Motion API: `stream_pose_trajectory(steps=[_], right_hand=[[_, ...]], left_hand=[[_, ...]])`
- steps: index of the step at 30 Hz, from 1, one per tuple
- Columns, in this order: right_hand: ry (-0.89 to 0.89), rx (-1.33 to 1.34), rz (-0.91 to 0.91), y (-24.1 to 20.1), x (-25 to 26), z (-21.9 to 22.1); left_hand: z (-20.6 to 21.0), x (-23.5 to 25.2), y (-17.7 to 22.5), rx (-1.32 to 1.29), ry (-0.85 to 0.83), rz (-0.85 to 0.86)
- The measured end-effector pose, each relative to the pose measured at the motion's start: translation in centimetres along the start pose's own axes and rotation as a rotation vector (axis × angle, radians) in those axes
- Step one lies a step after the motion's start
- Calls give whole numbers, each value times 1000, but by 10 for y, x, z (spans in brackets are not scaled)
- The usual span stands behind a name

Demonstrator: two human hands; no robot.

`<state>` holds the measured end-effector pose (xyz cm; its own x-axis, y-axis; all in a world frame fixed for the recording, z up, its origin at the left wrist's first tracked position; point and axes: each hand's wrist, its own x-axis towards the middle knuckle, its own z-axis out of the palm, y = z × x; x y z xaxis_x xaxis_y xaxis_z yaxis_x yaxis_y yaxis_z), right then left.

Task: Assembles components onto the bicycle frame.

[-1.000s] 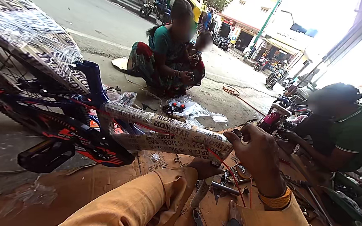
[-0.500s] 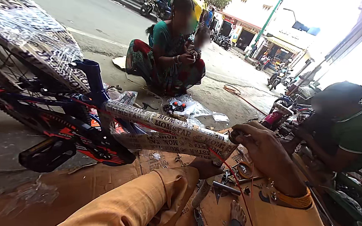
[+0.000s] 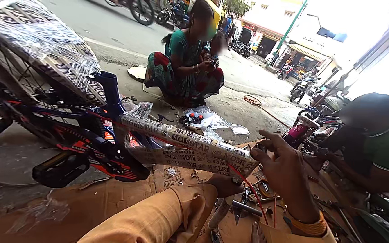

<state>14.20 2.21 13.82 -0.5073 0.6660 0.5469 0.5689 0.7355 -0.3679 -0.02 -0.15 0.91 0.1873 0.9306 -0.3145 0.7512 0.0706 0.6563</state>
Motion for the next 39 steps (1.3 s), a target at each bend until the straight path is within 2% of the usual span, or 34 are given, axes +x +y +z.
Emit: stream_pose_trajectory(steps=[3, 6, 8, 11, 13, 19, 21, 24, 26, 29, 33, 36, 39], right_hand=[[-173, 297, 19, 9, 4, -10], [-295, 470, 6, 16, 6, -16], [-266, 453, 15, 16, 5, -14], [-83, 181, 26, 20, 3, 0], [22, 101, 22, 21, 4, 6], [-93, 391, 84, 16, 2, -2], [-78, 358, 110, 16, 0, 1], [31, 121, 123, 14, -2, 8], [86, 71, 126, 12, -3, 10], [60, 145, 124, 11, -4, 7], [-21, 289, 141, 8, -4, -1], [-44, 297, 98, 9, -4, -2], [-109, 436, 42, 15, -2, -5]], left_hand=[[-2, -2, 3, 1, -31, -17], [-5, -4, 7, -14, -40, -38], [-3, 0, 3, -23, -14, -11], [-1, 1, -1, -20, -12, 5], [-2, 0, 0, -6, -13, 5], [1, 0, 0, 12, 22, 22], [-1, 0, 0, -13, 12, 24], [-3, -5, 4, -21, -32, -16], [-1, -3, 3, 2, -28, -15], [3, 1, 1, 29, -5, -1], [5, 4, -2, -58, 34, -20], [4, 4, -1, -43, 38, -5], [4, 2, 0, -38, 24, 8]])
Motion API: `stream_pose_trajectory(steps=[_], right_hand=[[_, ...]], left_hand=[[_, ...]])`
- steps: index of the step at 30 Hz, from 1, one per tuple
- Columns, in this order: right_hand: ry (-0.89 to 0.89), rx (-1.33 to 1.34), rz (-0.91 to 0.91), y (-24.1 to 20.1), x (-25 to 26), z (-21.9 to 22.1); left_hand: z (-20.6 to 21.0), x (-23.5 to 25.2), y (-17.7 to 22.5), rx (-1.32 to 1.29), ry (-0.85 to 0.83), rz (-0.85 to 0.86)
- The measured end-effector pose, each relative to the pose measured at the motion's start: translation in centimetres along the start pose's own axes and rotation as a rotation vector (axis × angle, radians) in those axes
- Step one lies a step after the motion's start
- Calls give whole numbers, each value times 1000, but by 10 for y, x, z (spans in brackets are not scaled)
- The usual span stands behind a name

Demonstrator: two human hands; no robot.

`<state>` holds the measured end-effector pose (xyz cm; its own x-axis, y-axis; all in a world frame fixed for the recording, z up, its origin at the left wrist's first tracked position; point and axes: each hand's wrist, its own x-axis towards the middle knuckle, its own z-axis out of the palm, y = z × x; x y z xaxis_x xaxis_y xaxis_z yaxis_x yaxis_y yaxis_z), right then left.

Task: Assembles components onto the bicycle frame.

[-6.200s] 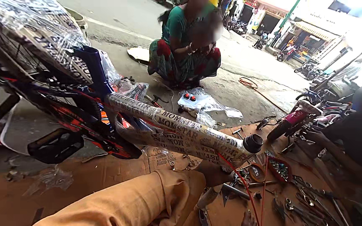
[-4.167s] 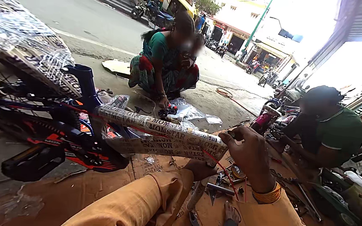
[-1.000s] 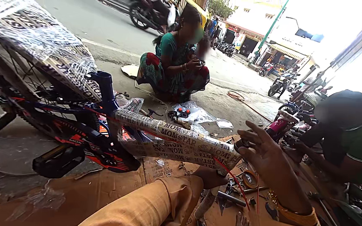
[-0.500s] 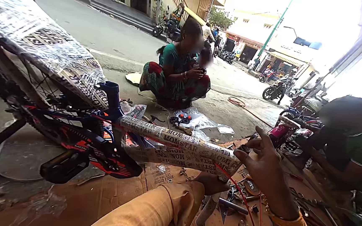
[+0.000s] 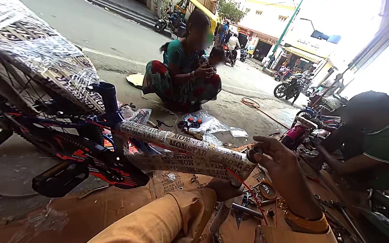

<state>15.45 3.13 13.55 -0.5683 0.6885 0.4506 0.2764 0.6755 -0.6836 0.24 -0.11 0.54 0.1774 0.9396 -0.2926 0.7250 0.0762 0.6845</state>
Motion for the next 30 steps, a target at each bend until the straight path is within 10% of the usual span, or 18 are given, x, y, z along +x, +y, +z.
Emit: stream_pose_trajectory(steps=[5, 12, 20, 30], right_hand=[[-151, 397, -20, 16, 0, -8], [125, -128, 1, 14, -3, 13], [10, 43, -16, 9, -7, 6], [269, -199, -45, 4, -4, 28]], left_hand=[[-1, -3, 4, -15, 10, 18], [-5, -7, 6, -88, 8, 13], [-5, -6, 6, -55, 4, 11], [-8, -7, 7, -93, -35, -68]])
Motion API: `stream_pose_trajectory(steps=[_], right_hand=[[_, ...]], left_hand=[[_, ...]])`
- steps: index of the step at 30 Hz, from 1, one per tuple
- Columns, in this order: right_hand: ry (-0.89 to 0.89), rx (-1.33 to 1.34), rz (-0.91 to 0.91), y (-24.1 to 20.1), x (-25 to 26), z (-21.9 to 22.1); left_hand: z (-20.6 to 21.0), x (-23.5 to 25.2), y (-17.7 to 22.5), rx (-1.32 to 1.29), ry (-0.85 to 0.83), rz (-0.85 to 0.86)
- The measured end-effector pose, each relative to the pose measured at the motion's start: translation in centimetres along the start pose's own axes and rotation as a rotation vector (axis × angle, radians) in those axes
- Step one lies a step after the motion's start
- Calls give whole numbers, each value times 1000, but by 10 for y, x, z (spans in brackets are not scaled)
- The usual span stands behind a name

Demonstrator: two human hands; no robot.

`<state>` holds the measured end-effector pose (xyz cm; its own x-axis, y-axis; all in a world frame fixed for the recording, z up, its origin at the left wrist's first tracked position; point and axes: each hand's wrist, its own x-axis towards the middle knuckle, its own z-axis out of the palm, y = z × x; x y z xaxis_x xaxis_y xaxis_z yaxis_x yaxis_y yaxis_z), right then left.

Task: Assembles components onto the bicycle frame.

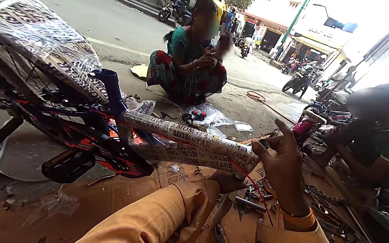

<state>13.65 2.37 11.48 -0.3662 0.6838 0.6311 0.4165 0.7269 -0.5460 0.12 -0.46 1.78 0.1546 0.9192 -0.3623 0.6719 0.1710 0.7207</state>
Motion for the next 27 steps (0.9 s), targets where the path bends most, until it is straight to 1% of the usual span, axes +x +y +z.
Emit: stream_pose_trajectory(steps=[3, 5, 7, 8, 12, 16, 18, 22, 23, 25, 27], right_hand=[[-127, 161, 61, 0, 0, -9], [-240, 331, 128, 3, 2, -17], [-300, 445, 167, 3, 3, -21], [-293, 441, 170, 2, 3, -21], [-162, 189, 134, 2, 2, -12], [-81, 117, 64, 6, 2, -7], [-103, 138, 52, 5, 2, -11], [-230, 303, 146, -3, 1, -22], [-239, 298, 146, -4, 1, -23], [-207, 169, 125, -1, 1, -21], [-110, 61, 118, 1, 0, -16]], left_hand=[[8, 13, -12, 42, 34, 40], [9, 15, -13, 56, 37, 51], [8, 14, -12, 51, 41, 58], [7, 12, -10, 48, 48, 64], [-1, -3, 3, 29, 20, 59], [2, 2, -2, 29, 27, 53], [7, 11, -10, 68, 49, 69], [4, 7, -7, 46, 45, 129], [3, 6, -6, 46, 50, 134], [4, 2, -4, 44, 53, 116], [4, 2, -3, 45, 57, 106]])
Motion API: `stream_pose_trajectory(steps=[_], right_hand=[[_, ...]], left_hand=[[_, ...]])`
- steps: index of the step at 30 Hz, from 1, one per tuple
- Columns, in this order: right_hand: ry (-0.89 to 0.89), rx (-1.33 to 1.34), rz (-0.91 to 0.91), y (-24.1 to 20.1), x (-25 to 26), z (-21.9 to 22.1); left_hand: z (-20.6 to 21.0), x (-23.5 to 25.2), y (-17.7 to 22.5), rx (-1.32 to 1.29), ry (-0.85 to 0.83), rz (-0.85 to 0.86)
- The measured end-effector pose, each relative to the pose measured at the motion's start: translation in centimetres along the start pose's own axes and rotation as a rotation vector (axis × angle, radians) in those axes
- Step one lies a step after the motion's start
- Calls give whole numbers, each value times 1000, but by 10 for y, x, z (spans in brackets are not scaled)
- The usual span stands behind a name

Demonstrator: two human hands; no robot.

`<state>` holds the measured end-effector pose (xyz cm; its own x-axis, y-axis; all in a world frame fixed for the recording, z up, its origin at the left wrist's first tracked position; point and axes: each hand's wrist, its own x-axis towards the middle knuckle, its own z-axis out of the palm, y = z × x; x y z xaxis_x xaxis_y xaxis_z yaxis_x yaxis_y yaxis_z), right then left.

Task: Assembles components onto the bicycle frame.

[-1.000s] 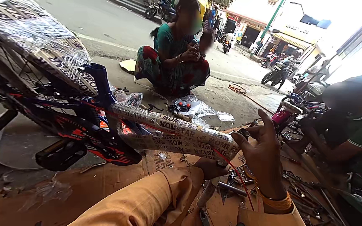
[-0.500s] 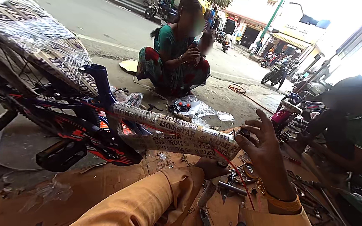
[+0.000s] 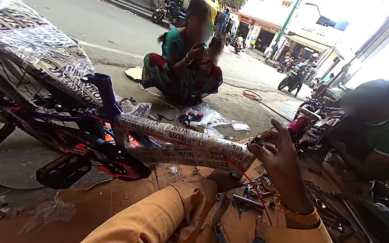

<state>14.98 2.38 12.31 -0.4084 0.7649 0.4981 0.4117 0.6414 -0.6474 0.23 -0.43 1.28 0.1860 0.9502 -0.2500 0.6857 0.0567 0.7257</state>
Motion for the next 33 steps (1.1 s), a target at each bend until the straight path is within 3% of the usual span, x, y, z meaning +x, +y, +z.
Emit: stream_pose_trajectory(steps=[3, 8, 15, 22, 29, 33], right_hand=[[70, -26, -55, 2, -1, 4], [-4, 80, -50, -2, -3, 5], [151, -124, -103, 2, -1, 14], [-1, 6, -69, -3, -6, 7], [129, -82, -142, 5, -1, 13], [67, -17, -126, 4, -3, 10]], left_hand=[[0, 0, 3, 21, -7, -5], [7, 8, -7, 34, 30, -4], [1, 2, -1, 22, -36, -43], [-6, -4, 3, 20, -42, -31], [7, 12, -9, 102, -52, -43], [3, 9, -6, 108, -85, -64]])
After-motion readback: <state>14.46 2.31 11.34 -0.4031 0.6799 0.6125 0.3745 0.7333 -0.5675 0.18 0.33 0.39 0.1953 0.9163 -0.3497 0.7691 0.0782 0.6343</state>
